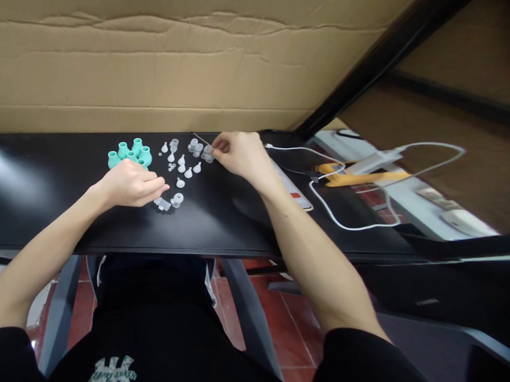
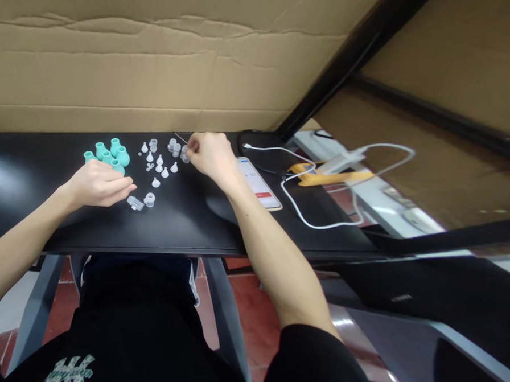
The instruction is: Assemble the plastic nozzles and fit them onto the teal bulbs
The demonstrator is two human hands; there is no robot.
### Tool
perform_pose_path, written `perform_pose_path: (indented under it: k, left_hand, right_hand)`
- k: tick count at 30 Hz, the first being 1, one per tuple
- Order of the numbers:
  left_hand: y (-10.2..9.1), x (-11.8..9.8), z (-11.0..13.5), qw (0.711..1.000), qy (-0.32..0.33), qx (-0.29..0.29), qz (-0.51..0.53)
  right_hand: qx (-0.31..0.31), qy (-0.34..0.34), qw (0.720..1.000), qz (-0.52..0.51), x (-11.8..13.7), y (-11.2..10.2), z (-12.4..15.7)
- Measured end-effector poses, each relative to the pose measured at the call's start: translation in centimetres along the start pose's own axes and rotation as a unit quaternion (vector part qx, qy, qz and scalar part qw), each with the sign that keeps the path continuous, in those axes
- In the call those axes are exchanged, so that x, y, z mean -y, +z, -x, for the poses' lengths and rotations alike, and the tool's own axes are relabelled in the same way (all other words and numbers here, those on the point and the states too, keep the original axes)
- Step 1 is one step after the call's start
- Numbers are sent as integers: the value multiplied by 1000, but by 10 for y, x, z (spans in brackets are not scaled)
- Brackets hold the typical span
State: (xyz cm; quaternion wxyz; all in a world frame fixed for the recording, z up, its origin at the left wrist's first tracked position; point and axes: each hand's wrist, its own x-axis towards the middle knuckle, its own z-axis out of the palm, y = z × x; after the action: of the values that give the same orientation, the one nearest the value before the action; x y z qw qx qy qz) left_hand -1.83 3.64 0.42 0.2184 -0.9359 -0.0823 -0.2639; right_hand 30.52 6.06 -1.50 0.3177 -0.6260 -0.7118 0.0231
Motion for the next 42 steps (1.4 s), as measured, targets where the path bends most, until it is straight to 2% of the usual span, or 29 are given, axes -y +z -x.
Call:
perform_pose_path:
  k: [3, 7, 10, 13, 14, 16, 18, 20, 22, 25, 30, 35, 39, 42]
  left_hand:
    - [1, -3, 0, 998, -62, -19, 19]
    - [6, -13, -6, 979, -174, -69, 76]
    - [11, -20, -11, 964, -218, -89, 127]
    - [13, -20, -13, 964, -211, -95, 130]
    - [13, -19, -13, 965, -209, -98, 123]
    - [11, -17, -13, 966, -212, -109, 102]
    - [10, -14, -13, 964, -221, -123, 85]
    - [8, -12, -12, 963, -223, -129, 74]
    - [7, -10, -12, 965, -220, -128, 59]
    - [8, -8, -10, 970, -209, -121, 34]
    - [12, -7, -8, 980, -177, -84, 36]
    - [14, -7, -6, 979, -185, -58, 61]
    - [16, -6, -4, 974, -204, -61, 73]
    - [18, -6, -3, 969, -222, -78, 79]
  right_hand:
    - [-10, -10, 984, -175, 13, -10, 3]
    - [41, -36, 912, -406, 47, -5, 15]
    - [90, -37, 866, -490, 73, 8, 27]
    - [123, -46, 847, -515, 83, 19, 33]
    - [124, -55, 851, -507, 82, 20, 33]
    - [105, -89, 888, -439, 74, 22, 30]
    - [71, -147, 940, -298, 63, 24, 25]
    - [47, -202, 968, -138, 54, 28, 19]
    - [46, -228, 972, -25, 49, 34, 15]
    - [61, -244, 966, 56, 49, 44, 10]
    - [82, -262, 958, 80, 49, 54, 8]
    - [73, -255, 962, 65, 46, 59, 7]
    - [35, -257, 965, 26, 45, 59, 6]
    - [-31, -243, 968, -48, 46, 53, 6]
